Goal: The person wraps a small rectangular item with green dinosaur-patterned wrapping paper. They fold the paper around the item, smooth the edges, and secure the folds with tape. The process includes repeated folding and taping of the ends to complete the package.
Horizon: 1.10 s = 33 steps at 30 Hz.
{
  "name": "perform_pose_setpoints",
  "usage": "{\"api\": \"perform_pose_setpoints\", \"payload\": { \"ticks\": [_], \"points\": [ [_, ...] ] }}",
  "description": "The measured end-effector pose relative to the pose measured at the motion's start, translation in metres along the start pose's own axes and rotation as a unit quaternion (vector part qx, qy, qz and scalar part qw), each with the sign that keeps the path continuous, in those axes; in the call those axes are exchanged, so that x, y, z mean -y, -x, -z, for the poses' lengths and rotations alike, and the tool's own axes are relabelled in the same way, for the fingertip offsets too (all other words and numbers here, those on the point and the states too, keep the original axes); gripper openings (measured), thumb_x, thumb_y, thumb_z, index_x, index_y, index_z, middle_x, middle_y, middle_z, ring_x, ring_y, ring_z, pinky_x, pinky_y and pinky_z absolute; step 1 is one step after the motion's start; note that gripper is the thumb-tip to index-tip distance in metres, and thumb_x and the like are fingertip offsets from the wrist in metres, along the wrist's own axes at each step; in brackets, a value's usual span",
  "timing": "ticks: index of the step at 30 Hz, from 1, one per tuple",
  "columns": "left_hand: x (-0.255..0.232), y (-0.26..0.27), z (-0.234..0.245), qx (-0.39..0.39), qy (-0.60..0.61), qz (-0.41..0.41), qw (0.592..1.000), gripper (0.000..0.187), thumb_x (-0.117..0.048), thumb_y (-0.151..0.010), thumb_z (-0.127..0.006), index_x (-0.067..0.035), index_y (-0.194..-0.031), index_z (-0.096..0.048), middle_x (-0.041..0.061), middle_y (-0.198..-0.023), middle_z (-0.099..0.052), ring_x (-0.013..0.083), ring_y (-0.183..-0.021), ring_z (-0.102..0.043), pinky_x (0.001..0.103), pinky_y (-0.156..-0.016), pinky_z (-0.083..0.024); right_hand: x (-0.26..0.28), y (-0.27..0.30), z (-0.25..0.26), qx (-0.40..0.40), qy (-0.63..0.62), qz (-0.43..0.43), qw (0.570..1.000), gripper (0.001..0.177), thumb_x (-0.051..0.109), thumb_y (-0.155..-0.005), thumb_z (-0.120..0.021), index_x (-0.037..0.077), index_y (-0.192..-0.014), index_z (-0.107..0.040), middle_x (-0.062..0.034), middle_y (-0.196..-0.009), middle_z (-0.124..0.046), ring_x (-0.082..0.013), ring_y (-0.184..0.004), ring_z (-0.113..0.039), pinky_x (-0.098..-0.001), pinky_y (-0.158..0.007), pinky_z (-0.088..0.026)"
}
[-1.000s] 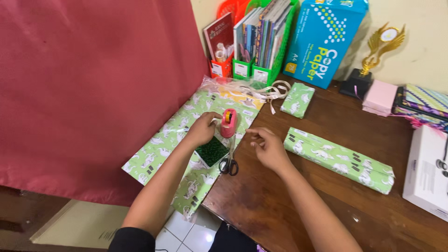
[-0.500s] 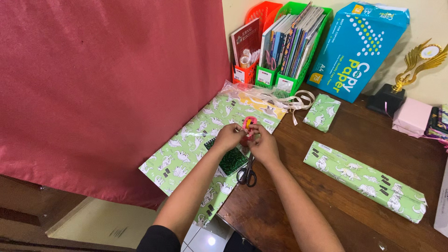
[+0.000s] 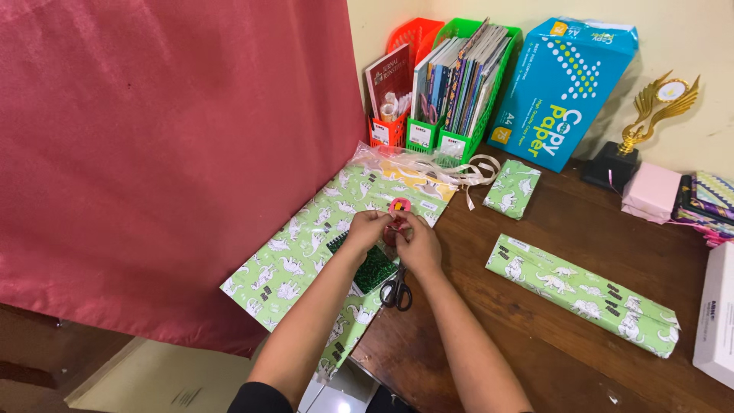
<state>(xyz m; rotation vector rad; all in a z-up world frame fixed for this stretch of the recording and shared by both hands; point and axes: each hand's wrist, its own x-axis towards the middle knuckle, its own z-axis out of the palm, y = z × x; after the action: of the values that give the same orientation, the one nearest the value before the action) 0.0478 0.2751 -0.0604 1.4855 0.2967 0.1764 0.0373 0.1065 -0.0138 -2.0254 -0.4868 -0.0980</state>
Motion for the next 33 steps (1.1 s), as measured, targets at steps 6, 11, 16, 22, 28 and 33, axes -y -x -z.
{"api": "perform_pose_setpoints", "payload": {
  "ticks": [6,11,16,22,28,33],
  "points": [
    [0.001,0.018,0.002,0.022,0.015,-0.039,0.999,0.021,-0.016,-0.091,-0.07,0.004,-0.088,-0.074,0.008,-0.079,-0.074,0.0142,-0.068,-0.069,0.028,-0.065,-0.056,-0.002,0.0,-0.001,-0.044,-0.016,0.074,0.996,0.048,0.003,-0.079,-0.076,0.023,-0.123,-0.073,-0.0053,-0.101,-0.073,-0.0227,-0.091,-0.073,-0.0361,-0.075,-0.057],
    [0.013,0.046,0.002,-0.03,-0.127,-0.043,0.99,0.025,-0.023,-0.092,-0.072,0.001,-0.086,-0.077,0.006,-0.078,-0.075,0.0101,-0.069,-0.065,0.027,-0.066,-0.051,0.0,0.004,-0.002,-0.019,-0.047,-0.011,0.999,0.039,0.007,-0.08,-0.078,0.021,-0.116,-0.076,-0.0055,-0.102,-0.074,-0.0207,-0.077,-0.074,-0.033,-0.069,-0.058],
    [0.011,0.053,-0.002,-0.052,-0.202,-0.053,0.977,0.024,-0.025,-0.088,-0.074,-0.001,-0.085,-0.075,0.006,-0.074,-0.074,0.0112,-0.065,-0.064,0.029,-0.062,-0.051,-0.004,0.004,-0.001,-0.028,-0.066,0.021,0.997,0.037,0.01,-0.078,-0.079,0.016,-0.114,-0.078,-0.0082,-0.099,-0.073,-0.019,-0.073,-0.075,-0.0318,-0.068,-0.058],
    [0.0,0.065,-0.004,-0.071,-0.253,-0.061,0.963,0.019,-0.023,-0.087,-0.073,-0.004,-0.087,-0.075,0.005,-0.074,-0.075,0.0124,-0.063,-0.068,0.03,-0.063,-0.053,-0.012,0.001,0.001,-0.021,-0.069,0.035,0.997,0.036,0.014,-0.08,-0.076,0.016,-0.115,-0.08,-0.0071,-0.098,-0.073,-0.0192,-0.072,-0.073,-0.0313,-0.069,-0.058],
    [-0.02,0.075,-0.01,-0.068,-0.241,-0.007,0.968,0.021,-0.025,-0.09,-0.071,-0.004,-0.088,-0.073,0.007,-0.071,-0.072,0.0181,-0.057,-0.065,0.034,-0.056,-0.051,-0.002,0.003,0.0,-0.032,-0.028,0.028,0.999,0.032,0.019,-0.08,-0.082,0.017,-0.112,-0.08,-0.008,-0.091,-0.071,-0.0208,-0.072,-0.073,-0.0341,-0.066,-0.057],
    [-0.022,0.076,-0.012,-0.075,-0.292,-0.033,0.953,0.022,-0.027,-0.087,-0.073,-0.006,-0.087,-0.076,0.008,-0.071,-0.074,0.0167,-0.057,-0.068,0.033,-0.06,-0.053,0.004,0.006,0.003,-0.015,0.013,0.038,0.999,0.032,0.017,-0.083,-0.08,0.017,-0.115,-0.078,-0.0089,-0.098,-0.068,-0.0232,-0.077,-0.074,-0.0364,-0.069,-0.056]
  ]
}}
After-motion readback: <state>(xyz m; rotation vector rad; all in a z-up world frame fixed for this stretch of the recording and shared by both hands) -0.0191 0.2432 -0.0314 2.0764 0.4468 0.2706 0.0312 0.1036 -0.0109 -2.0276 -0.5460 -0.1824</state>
